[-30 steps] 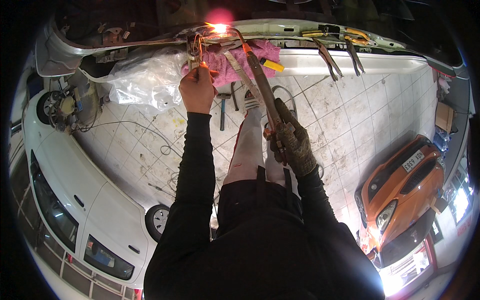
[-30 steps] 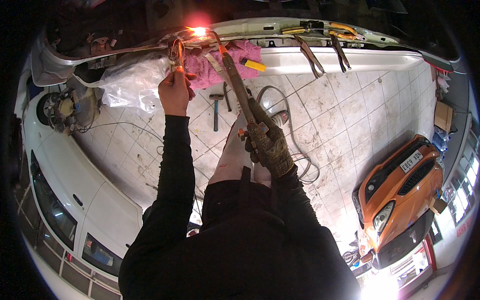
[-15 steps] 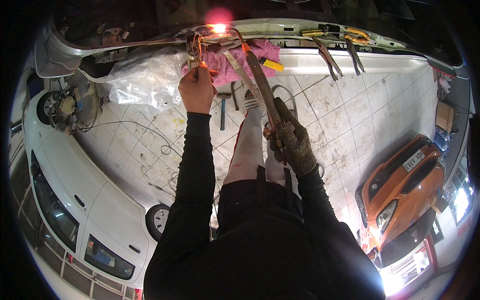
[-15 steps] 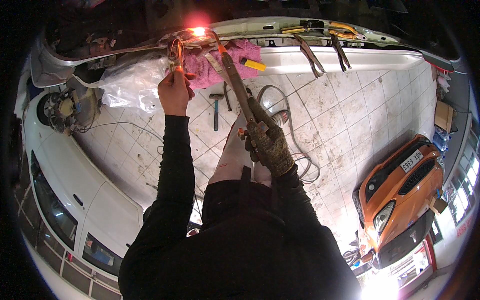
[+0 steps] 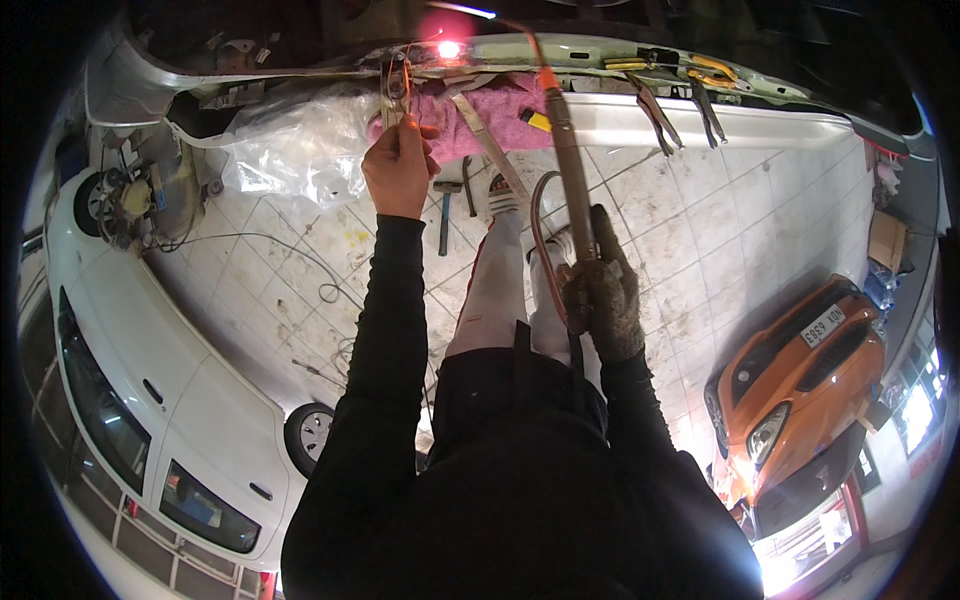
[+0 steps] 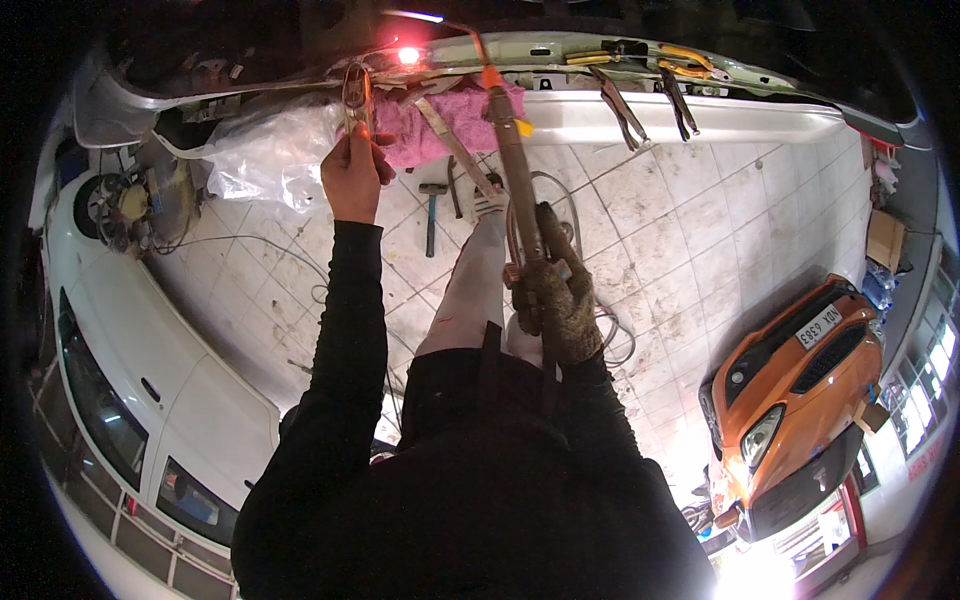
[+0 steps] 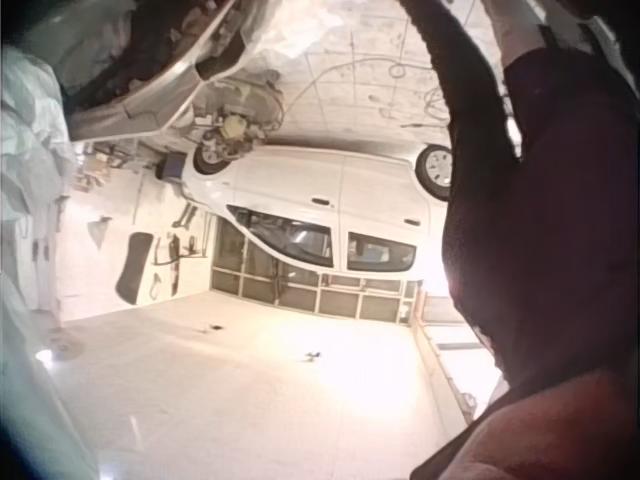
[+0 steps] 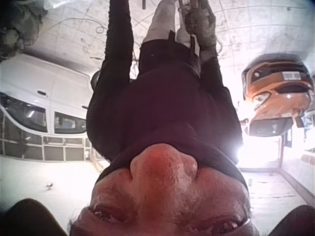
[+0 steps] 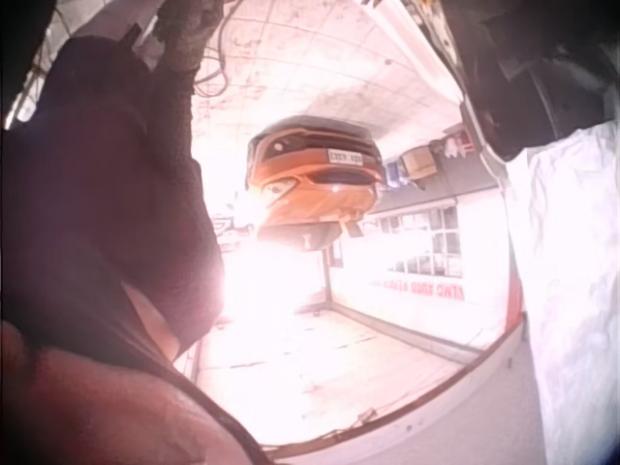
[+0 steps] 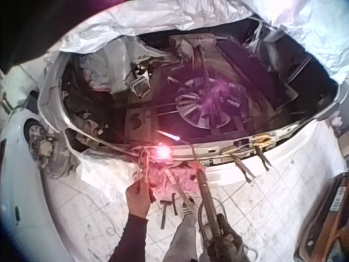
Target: The person welds a section of a car frame using a welding torch and filler rod. They repeatedly apply heat and filler material to the same area, occasionally adjusting the torch and rod. The work is performed in a garage with other vehicles visible.
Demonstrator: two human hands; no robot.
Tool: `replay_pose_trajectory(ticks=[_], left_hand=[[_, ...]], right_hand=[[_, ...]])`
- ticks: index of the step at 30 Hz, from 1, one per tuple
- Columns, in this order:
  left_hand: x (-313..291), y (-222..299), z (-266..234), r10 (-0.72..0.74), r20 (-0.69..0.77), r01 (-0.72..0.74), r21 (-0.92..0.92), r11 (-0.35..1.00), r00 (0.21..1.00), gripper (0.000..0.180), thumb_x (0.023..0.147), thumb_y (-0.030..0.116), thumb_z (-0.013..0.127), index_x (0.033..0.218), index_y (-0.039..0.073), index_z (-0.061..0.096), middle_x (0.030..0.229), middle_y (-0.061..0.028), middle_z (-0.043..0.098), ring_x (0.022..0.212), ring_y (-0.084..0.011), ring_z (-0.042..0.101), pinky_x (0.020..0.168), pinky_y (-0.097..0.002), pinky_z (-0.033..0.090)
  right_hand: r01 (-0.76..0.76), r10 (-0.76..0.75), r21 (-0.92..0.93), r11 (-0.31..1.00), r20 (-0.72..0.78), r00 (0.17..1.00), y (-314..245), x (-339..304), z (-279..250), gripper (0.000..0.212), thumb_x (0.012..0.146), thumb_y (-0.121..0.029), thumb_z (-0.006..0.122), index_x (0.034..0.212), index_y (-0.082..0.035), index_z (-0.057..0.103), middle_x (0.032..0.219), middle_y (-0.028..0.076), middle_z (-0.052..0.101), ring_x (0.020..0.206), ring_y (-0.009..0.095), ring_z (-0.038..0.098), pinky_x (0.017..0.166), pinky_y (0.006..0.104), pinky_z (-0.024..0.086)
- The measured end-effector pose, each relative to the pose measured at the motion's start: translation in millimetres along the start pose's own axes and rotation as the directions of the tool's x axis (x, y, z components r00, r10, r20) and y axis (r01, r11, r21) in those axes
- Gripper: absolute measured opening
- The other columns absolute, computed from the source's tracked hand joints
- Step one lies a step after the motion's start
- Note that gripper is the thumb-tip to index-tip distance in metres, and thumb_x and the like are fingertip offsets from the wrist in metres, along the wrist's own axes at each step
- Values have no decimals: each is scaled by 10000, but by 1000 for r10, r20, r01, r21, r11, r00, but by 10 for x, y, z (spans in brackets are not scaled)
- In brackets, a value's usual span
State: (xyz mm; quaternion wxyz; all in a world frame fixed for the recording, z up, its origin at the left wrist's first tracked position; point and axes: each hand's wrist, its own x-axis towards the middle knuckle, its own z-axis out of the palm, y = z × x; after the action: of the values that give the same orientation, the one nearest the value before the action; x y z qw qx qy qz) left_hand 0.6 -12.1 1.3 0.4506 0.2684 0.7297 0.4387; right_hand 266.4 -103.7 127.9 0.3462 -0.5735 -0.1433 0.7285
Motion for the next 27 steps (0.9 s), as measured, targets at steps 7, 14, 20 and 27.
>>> replay_pose_trajectory(ticks=[7, 14, 20, 27], left_hand=[[-824, -206, -100, 76, 99, -77, 7, 997, 992, 334, 1092, 287, 580, 1052, -23, 698, 945, -86, 772, 678, -125, 707, 627, -271, 537], [-2100, -480, -129, -63, 191, 50, 72, 996, 979, 308, 1102, 275, 560, 1069, -19, 642, 1044, -110, 770, 688, -147, 716, 644, -278, 555], [-2972, -671, -283, -94, 208, 58, 169, 984, 974, 317, 1078, 277, 596, 1063, -39, 616, 1079, -144, 756, 695, -173, 734, 617, -289, 567], [-3586, -772, -417, -16, 169, -6, 128, 992, 985, 331, 1093, 274, 552, 1048, -40, 645, 1038, -124, 757, 701, -170, 733, 639, -293, 565]], right_hand=[[116, -132, -141, 983, -109, 985, 153, -492, -575, 713, 1035, -249, 550, 1678, -117, 273, 785, 20, 616, 523, 58, 483, 448, 218, 389], [192, -205, -106, 976, -118, 972, 339, -1104, -953, 689, 1048, -262, 527, 1674, -112, 281, 846, 52, 648, 543, 50, 513, 447, 209, 385], [308, -322, -228, 924, -28, 946, 636, -1711, -1456, 729, 1058, -358, 578, 1679, -134, 269, 912, 66, 670, 558, 49, 516, 458, 211, 399], [320, -321, 28, 947, 77, 944, 879, -2292, -1875, 781, 1053, -405, 612, 1689, -152, 235, 940, 59, 676, 576, 51, 517, 460, 205, 407]])
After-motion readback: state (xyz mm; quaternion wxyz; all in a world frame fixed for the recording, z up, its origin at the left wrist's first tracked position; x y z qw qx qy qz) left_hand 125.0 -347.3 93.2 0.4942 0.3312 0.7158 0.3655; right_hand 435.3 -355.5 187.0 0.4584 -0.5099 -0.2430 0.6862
